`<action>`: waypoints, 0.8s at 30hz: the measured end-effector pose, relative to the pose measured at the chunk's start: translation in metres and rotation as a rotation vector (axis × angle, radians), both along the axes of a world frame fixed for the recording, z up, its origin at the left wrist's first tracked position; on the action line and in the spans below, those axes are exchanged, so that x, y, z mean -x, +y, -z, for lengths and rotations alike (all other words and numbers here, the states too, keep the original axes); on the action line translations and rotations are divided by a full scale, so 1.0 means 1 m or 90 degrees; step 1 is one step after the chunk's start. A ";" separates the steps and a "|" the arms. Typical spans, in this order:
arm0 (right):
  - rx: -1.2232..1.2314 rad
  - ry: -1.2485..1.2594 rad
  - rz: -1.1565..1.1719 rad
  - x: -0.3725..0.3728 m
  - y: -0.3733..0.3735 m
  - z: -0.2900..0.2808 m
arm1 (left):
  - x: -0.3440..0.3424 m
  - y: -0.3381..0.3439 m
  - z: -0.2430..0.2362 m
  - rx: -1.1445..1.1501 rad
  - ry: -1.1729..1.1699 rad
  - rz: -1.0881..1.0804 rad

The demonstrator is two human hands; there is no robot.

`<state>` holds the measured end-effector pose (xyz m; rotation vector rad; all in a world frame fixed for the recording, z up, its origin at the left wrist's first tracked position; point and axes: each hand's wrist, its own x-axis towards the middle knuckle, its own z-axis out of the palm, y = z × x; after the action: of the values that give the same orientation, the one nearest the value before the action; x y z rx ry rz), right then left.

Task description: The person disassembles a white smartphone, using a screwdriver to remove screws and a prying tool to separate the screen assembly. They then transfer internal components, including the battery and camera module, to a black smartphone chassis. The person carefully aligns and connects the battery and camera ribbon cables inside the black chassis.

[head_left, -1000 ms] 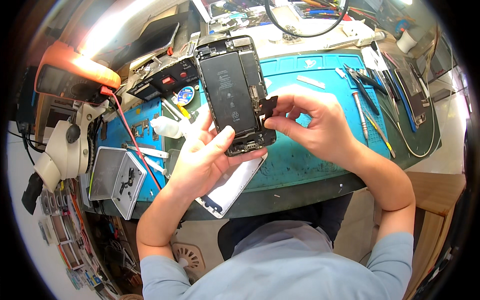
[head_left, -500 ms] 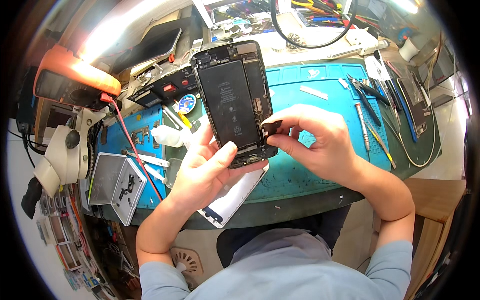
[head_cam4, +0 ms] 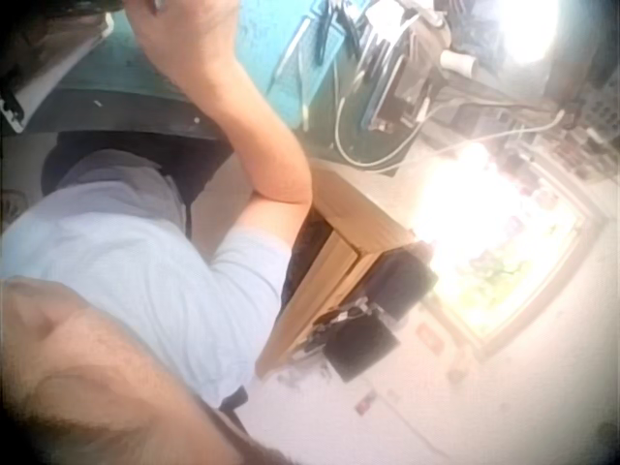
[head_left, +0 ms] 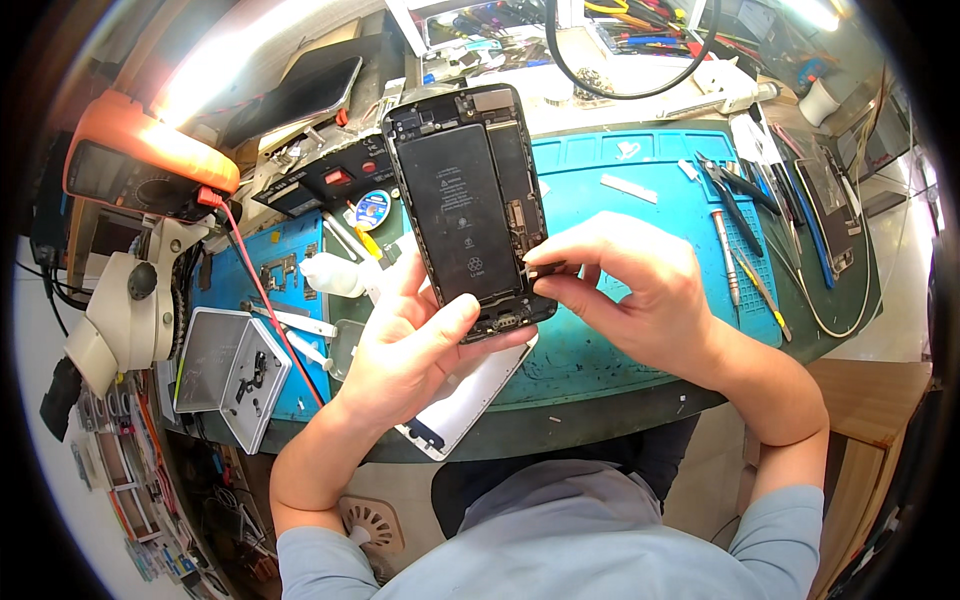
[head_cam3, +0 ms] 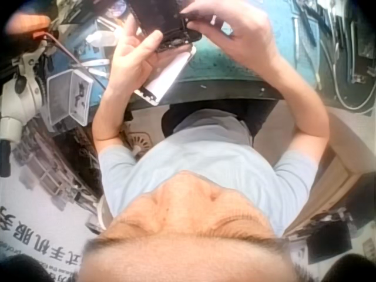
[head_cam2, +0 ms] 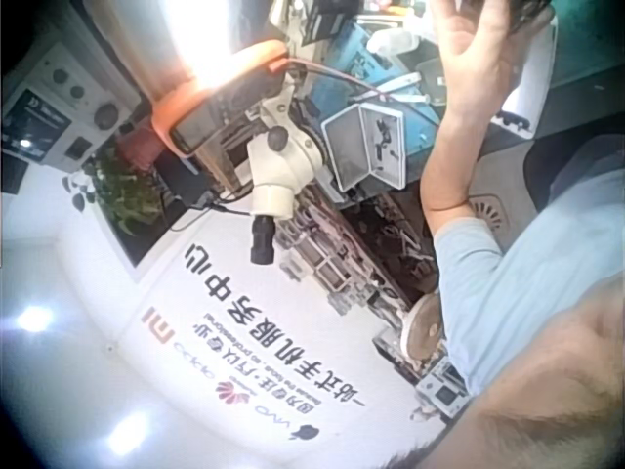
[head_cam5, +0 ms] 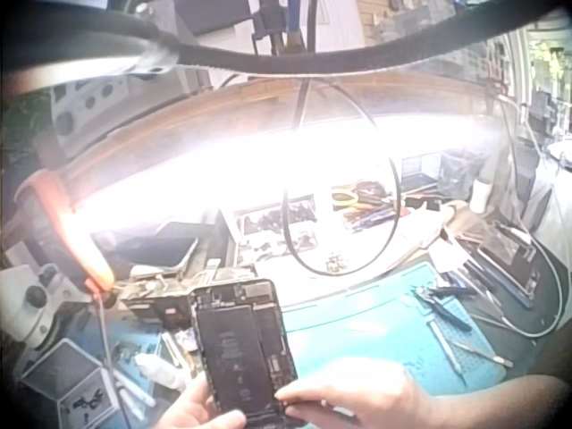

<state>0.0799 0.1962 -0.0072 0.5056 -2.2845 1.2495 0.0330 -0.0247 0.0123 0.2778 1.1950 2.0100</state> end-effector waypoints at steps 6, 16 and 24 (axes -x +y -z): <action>-0.041 0.055 0.002 0.001 -0.001 0.000 | -0.002 0.001 0.000 0.015 0.009 -0.009; -0.062 0.068 -0.003 0.001 -0.002 -0.002 | -0.003 0.001 0.007 0.003 0.052 -0.005; -0.067 0.064 -0.002 0.001 -0.002 0.001 | -0.004 0.002 0.009 0.035 0.066 -0.013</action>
<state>0.0794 0.1939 -0.0078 0.5968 -2.2733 1.0845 0.0373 -0.0226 0.0032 0.3471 1.3202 1.9970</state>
